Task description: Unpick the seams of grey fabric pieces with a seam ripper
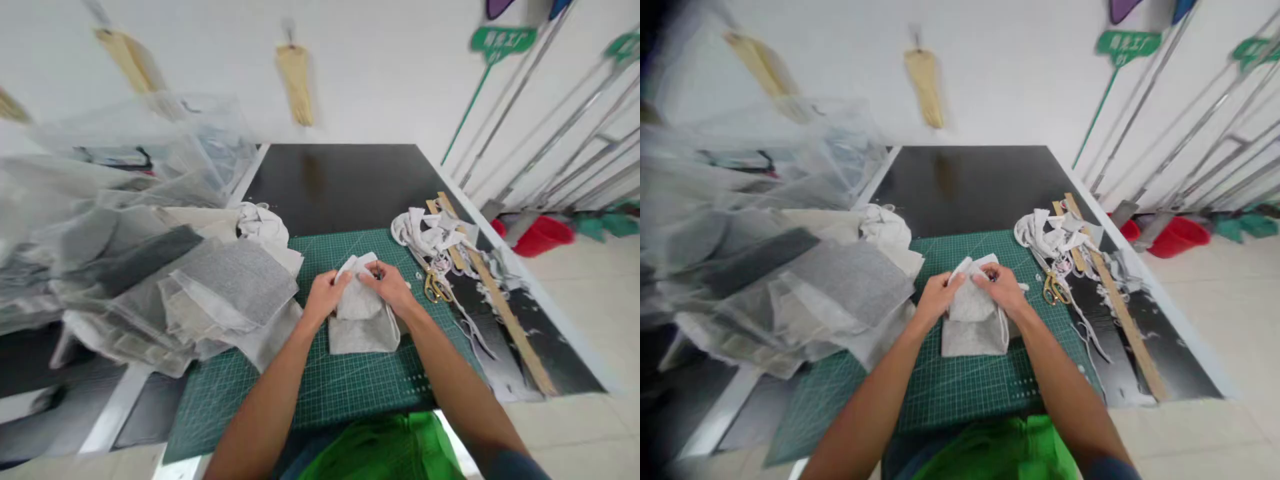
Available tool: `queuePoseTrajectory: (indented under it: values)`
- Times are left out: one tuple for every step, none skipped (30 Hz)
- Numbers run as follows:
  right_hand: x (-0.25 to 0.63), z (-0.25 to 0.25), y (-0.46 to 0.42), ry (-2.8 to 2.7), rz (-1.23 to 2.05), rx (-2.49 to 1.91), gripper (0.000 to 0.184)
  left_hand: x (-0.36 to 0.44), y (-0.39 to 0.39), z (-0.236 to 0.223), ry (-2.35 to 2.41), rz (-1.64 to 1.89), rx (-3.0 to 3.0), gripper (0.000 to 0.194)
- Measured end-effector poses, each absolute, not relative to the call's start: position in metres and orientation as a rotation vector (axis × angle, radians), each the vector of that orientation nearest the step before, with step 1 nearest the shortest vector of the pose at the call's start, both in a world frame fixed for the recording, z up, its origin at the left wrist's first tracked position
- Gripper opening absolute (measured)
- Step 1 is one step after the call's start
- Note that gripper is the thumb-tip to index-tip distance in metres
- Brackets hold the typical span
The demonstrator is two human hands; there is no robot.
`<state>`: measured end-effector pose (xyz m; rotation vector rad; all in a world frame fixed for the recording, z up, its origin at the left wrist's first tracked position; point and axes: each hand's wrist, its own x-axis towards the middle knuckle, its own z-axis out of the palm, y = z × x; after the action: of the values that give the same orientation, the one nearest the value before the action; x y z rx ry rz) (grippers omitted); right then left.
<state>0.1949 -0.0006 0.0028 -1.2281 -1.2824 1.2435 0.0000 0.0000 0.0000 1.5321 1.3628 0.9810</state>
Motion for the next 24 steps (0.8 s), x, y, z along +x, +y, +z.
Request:
queuePoseTrajectory:
  values:
    - [0.195, 0.005, -0.002, -1.280, 1.250, -1.212, 0.034, -0.002, 0.001, 0.001, 1.367, 0.993, 1.533, 0.053]
    - [0.196, 0.007, -0.003, -1.283, 1.259, -1.195, 0.033, -0.004, 0.002, 0.001, 1.362, 1.011, 1.529, 0.049]
    - [0.196, 0.008, -0.005, -1.291, 1.270, -1.176, 0.032, -0.005, 0.003, 0.001, 1.347, 1.036, 1.519, 0.043]
    - [0.196, 0.010, -0.006, -1.306, 1.285, -1.155, 0.031, -0.005, 0.004, 0.002, 1.323, 1.068, 1.503, 0.036]
    - [0.195, 0.011, -0.007, -1.325, 1.312, -1.129, 0.031, -0.005, 0.004, 0.002, 1.286, 1.118, 1.480, 0.025]
    - [0.195, 0.012, -0.009, -1.352, 1.335, -1.103, 0.030, -0.004, 0.004, 0.002, 1.239, 1.166, 1.451, 0.020]
    - [0.194, 0.013, -0.010, -1.384, 1.350, -1.082, 0.029, -0.002, 0.004, 0.003, 1.184, 1.202, 1.420, 0.025]
    - [0.193, 0.014, -0.011, -1.412, 1.355, -1.067, 0.028, -0.001, 0.003, 0.003, 1.122, 1.220, 1.392, 0.034]
    - [0.193, 0.014, -0.012, -1.435, 1.355, -1.059, 0.027, 0.000, 0.002, 0.004, 1.056, 1.217, 1.374, 0.041]
    - [0.192, 0.015, -0.012, -1.451, 1.350, -1.055, 0.026, 0.001, 0.001, 0.004, 0.992, 1.196, 1.363, 0.047]
    - [0.192, 0.015, -0.012, -1.459, 1.342, -1.053, 0.025, 0.002, 0.000, 0.005, 0.941, 1.169, 1.351, 0.051]
    - [0.192, 0.015, -0.012, -1.462, 1.336, -1.049, 0.025, 0.002, 0.000, 0.006, 0.913, 1.151, 1.334, 0.052]
    - [0.193, 0.015, -0.012, -1.460, 1.334, -1.044, 0.025, 0.001, -0.001, 0.007, 0.906, 1.147, 1.309, 0.051]
    - [0.193, 0.014, -0.012, -1.457, 1.339, -1.036, 0.025, 0.001, -0.001, 0.007, 0.914, 1.160, 1.270, 0.047]
    - [0.194, 0.014, -0.011, -1.449, 1.347, -1.028, 0.025, 0.001, -0.001, 0.008, 0.929, 1.188, 1.214, 0.043]
    - [0.196, 0.013, -0.011, -1.436, 1.361, -1.020, 0.025, 0.000, -0.001, 0.008, 0.946, 1.226, 1.142, 0.039]
    - [0.197, 0.013, -0.011, -1.423, 1.375, -1.014, 0.026, 0.000, 0.000, 0.008, 0.961, 1.264, 1.064, 0.036]
    - [0.199, 0.012, -0.010, -1.414, 1.386, -1.010, 0.026, 0.000, 0.001, 0.008, 0.976, 1.295, 0.992, 0.032]
    - [0.200, 0.012, -0.010, -1.412, 1.393, -1.010, 0.027, 0.000, 0.002, 0.008, 0.995, 1.323, 0.931, 0.029]
    - [0.201, 0.013, -0.010, -1.424, 1.395, -1.017, 0.027, 0.000, 0.002, 0.007, 1.021, 1.347, 0.890, 0.026]
    - [0.201, 0.014, -0.010, -1.446, 1.385, -1.030, 0.029, 0.001, 0.003, 0.007, 1.051, 1.367, 0.870, 0.024]
    - [0.201, 0.016, -0.010, -1.469, 1.358, -1.047, 0.030, 0.001, 0.003, 0.006, 1.080, 1.383, 0.872, 0.023]
    - [0.200, 0.019, -0.011, -1.485, 1.317, -1.063, 0.032, 0.002, 0.002, 0.005, 1.104, 1.395, 0.895, 0.023]
    - [0.199, 0.021, -0.011, -1.488, 1.267, -1.075, 0.034, 0.002, 0.002, 0.005, 1.122, 1.402, 0.935, 0.023]
